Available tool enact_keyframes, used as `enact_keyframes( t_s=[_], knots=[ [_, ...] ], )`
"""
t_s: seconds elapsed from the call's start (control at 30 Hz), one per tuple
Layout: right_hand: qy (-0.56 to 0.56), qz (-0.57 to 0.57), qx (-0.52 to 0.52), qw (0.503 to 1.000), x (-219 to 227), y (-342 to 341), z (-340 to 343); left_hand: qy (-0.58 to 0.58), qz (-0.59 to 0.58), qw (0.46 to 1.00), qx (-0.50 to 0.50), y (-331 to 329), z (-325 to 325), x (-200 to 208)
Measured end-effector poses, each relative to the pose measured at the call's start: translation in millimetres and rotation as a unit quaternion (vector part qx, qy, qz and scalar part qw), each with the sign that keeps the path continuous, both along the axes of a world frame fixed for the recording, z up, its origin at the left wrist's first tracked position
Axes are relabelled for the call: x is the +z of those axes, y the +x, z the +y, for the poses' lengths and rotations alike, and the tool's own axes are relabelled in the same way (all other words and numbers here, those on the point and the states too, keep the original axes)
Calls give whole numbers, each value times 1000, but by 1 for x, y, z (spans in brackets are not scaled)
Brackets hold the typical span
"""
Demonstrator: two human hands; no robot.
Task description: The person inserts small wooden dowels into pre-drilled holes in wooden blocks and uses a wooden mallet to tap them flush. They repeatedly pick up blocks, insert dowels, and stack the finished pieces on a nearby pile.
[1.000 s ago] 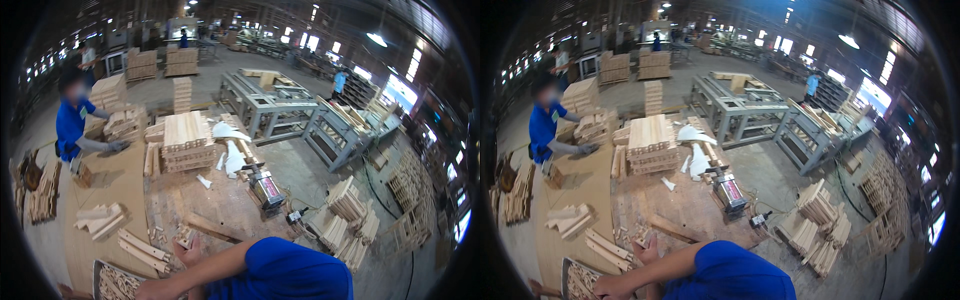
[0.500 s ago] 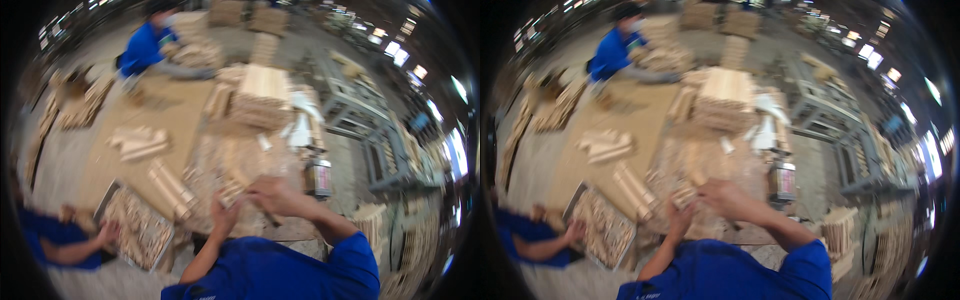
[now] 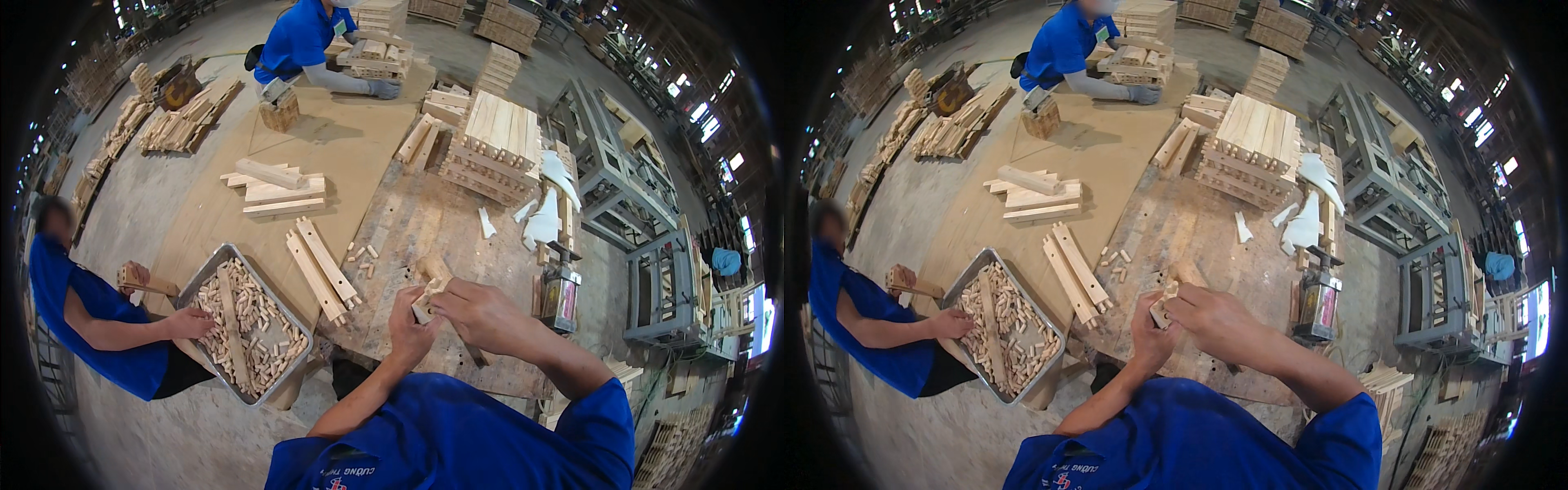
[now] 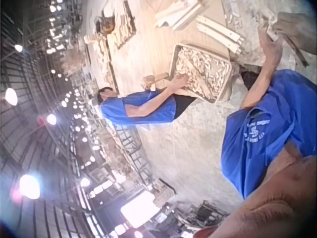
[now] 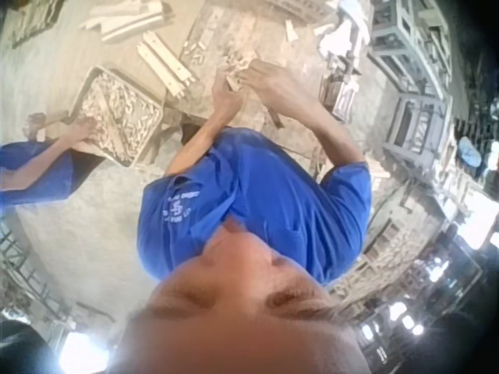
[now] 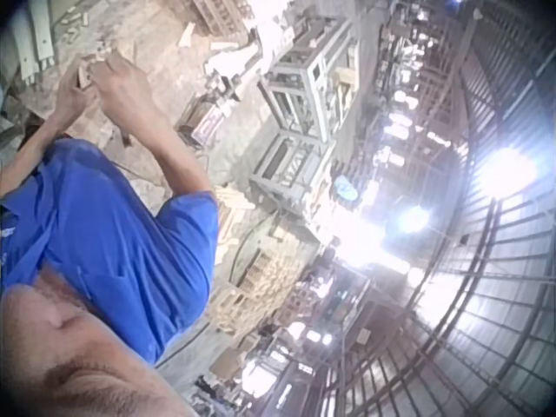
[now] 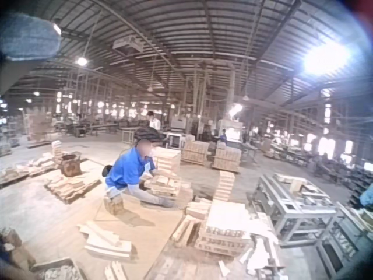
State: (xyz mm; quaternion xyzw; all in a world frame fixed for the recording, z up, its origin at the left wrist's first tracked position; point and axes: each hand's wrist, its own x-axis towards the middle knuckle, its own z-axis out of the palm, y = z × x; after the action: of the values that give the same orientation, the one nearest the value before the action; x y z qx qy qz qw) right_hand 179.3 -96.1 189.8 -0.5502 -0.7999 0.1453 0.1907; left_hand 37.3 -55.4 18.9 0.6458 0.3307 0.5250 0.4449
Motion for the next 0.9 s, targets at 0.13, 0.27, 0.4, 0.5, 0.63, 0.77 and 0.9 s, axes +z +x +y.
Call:
enact_keyframes(
  t_s=[0.13, 0.27, 0.4, 0.5, 0.63, 0.77, 0.9],
  knots=[
    [5, -11, -2, 1000, 2, -4, -4, 11, -4, 1000, 9, 8, -5, -7],
    [11, -47, 23, 999, -29, -4, -5, -89, -46, 993, -61, -3, -9, -39],
    [5, -27, -13, 1000, -28, -13, 1, -199, -240, 941, -133, 7, -11, -37],
    [1, -22, -49, 999, -18, -18, -3, -219, -203, 944, -140, 12, -8, -16],
    [16, -25, -90, 995, -32, -25, -5, -246, -195, 938, -146, 9, -8, -14],
    [44, 12, -88, 995, -41, -23, -5, -241, -202, 937, -149, 6, -10, -12],
    [83, 69, -130, 986, -54, -32, -10, -164, -150, 968, -119, 0, -6, -26]
  ],
)
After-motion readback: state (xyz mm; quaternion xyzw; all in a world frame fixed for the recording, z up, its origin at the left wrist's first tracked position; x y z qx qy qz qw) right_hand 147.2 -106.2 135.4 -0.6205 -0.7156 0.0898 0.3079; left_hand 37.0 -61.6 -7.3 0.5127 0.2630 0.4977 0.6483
